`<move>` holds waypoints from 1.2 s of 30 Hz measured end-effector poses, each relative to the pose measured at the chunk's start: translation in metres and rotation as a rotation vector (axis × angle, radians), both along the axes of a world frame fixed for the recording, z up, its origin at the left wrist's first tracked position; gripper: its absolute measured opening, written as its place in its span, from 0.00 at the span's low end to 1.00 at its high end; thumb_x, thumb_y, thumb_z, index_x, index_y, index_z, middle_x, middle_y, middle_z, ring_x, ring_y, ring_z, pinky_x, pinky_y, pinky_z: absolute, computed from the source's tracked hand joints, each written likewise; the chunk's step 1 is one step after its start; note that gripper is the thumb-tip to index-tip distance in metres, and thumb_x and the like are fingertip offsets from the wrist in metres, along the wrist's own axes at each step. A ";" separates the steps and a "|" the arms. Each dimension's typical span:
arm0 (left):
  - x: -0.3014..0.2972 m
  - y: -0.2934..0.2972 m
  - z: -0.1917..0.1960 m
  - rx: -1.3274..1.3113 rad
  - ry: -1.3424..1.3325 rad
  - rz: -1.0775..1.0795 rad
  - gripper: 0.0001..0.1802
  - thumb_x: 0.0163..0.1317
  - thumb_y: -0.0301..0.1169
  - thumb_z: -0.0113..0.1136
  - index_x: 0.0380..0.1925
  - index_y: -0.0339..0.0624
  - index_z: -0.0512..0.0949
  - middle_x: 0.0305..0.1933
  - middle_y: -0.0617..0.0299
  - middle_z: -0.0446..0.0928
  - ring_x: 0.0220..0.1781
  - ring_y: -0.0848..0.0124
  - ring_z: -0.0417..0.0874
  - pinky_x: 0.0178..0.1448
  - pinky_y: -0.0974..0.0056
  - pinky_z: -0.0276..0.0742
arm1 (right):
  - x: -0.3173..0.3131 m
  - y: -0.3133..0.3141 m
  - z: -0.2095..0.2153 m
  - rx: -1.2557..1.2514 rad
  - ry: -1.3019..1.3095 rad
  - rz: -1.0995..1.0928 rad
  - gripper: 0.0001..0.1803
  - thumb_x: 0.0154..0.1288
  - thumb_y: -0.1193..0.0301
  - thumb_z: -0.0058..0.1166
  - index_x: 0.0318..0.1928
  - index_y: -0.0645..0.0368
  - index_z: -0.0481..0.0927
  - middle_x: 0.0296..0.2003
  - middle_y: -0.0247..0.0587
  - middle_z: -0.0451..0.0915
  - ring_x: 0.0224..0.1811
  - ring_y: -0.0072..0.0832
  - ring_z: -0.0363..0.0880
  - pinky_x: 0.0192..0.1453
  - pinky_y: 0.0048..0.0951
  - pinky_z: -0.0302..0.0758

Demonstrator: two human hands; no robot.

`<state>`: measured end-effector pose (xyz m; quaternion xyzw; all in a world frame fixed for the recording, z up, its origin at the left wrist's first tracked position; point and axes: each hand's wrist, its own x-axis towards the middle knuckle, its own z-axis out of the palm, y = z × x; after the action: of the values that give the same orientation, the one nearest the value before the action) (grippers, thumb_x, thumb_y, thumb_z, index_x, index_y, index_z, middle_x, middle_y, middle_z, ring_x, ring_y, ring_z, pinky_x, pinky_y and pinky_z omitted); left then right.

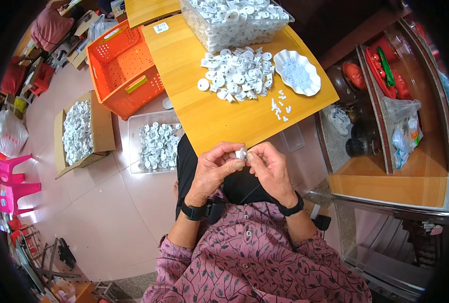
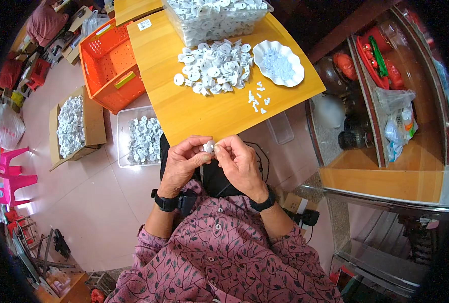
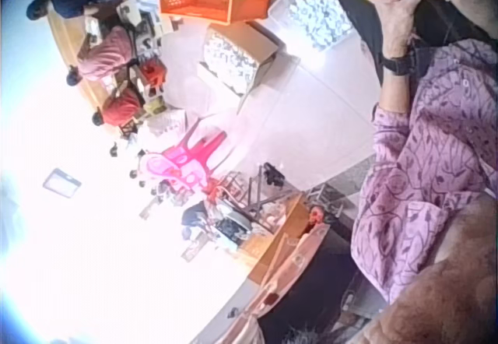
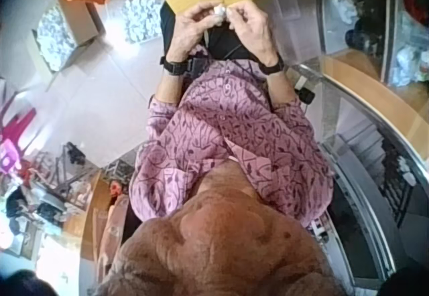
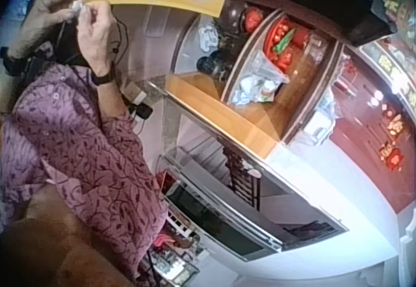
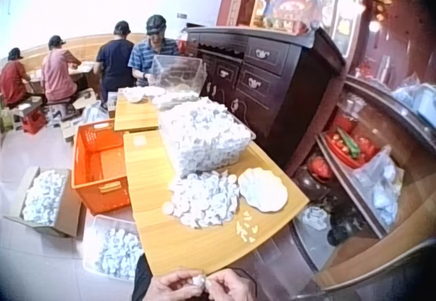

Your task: Assembling small white plastic components by pressing pieces together at a table.

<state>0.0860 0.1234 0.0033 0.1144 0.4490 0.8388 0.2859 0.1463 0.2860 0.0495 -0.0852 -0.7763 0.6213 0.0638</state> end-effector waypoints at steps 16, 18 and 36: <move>-0.046 -0.085 -0.050 -0.379 -0.045 0.628 0.20 0.63 0.26 0.67 0.54 0.32 0.79 0.38 0.62 0.82 0.36 0.75 0.82 0.43 0.70 0.79 | 0.006 0.021 -0.017 0.143 -0.016 -0.055 0.05 0.68 0.75 0.58 0.38 0.65 0.77 0.24 0.37 0.79 0.25 0.19 0.76 0.30 0.25 0.74; -0.054 -0.108 -0.075 -0.372 -0.075 0.678 0.20 0.62 0.26 0.68 0.53 0.31 0.79 0.37 0.62 0.82 0.34 0.75 0.81 0.42 0.70 0.79 | 0.006 0.023 -0.016 0.148 -0.002 -0.051 0.05 0.68 0.76 0.58 0.38 0.65 0.77 0.25 0.38 0.80 0.25 0.20 0.77 0.30 0.26 0.74; -0.089 0.032 0.015 -0.817 0.739 0.492 0.13 0.61 0.24 0.65 0.47 0.35 0.82 0.40 0.53 0.78 0.30 0.69 0.80 0.36 0.65 0.77 | -0.012 0.051 -0.031 0.653 0.220 -0.222 0.08 0.64 0.81 0.54 0.43 0.65 0.75 0.41 0.52 0.75 0.42 0.50 0.79 0.44 0.43 0.77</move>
<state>-0.0028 0.1558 0.0182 0.1718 0.8179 0.5445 -0.0707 0.1343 0.3372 0.0181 -0.0767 -0.9084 0.3352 0.2379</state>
